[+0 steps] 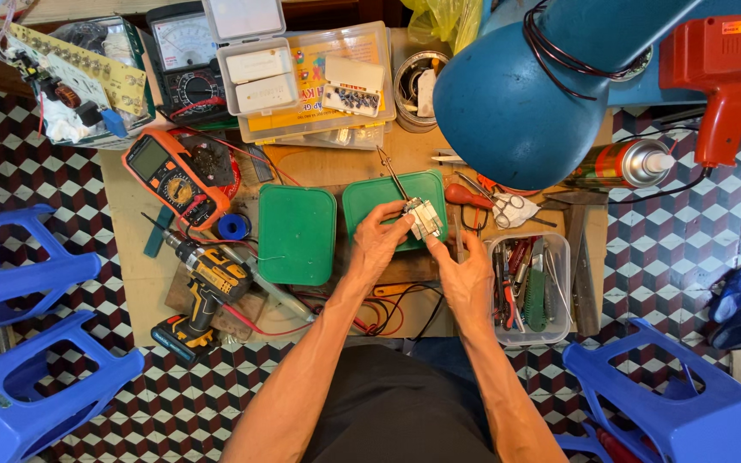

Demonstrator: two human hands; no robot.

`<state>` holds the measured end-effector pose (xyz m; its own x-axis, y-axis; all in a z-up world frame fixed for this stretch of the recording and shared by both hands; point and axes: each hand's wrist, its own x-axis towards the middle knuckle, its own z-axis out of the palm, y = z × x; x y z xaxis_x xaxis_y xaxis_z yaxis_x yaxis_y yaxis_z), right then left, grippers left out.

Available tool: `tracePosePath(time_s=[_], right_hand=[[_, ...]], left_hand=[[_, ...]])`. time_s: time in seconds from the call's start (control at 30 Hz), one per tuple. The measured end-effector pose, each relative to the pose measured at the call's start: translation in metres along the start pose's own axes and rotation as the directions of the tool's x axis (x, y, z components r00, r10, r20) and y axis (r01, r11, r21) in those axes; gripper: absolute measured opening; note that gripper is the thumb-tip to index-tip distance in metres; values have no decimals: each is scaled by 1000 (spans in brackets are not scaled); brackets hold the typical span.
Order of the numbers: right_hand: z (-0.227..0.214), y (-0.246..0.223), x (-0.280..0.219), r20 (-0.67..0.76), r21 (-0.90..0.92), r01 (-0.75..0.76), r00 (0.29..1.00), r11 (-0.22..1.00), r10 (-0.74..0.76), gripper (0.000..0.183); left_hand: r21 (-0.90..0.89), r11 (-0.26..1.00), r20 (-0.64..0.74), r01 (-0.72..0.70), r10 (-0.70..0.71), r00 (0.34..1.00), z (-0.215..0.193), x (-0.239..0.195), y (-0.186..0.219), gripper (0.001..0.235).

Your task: The person works on a small electrical component, using a screwdriver to adjust internal parts and a heat gun to apply heat to the assembly. The person also uses a multimeter to test the component.

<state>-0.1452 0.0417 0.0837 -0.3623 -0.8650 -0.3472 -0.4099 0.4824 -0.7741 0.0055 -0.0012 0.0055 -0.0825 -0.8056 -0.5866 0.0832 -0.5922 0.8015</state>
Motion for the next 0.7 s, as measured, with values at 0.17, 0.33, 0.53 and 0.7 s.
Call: tracePosePath(time_s=[0.17,0.33,0.53,0.7], right_hand=[[16,-16,-13,-95,-131,218,968,967,-231,29],[33,-19,-7,-96,-123,206,971,971,-218,23],[35,-16,-4,-83,-56,102,991,993,-106,19],[32,-15,3,-37,-2,27,999,1000,-27,20]], left_hand=[[-19,1000,28,11,-11,1000,-6,4,4,48],[49,999,36,-1,0,999,-9,3,11,48],[88,991,36,101,-104,994,-7,16,21,45],[107,985,86,137,-146,985,-10,28,21,45]])
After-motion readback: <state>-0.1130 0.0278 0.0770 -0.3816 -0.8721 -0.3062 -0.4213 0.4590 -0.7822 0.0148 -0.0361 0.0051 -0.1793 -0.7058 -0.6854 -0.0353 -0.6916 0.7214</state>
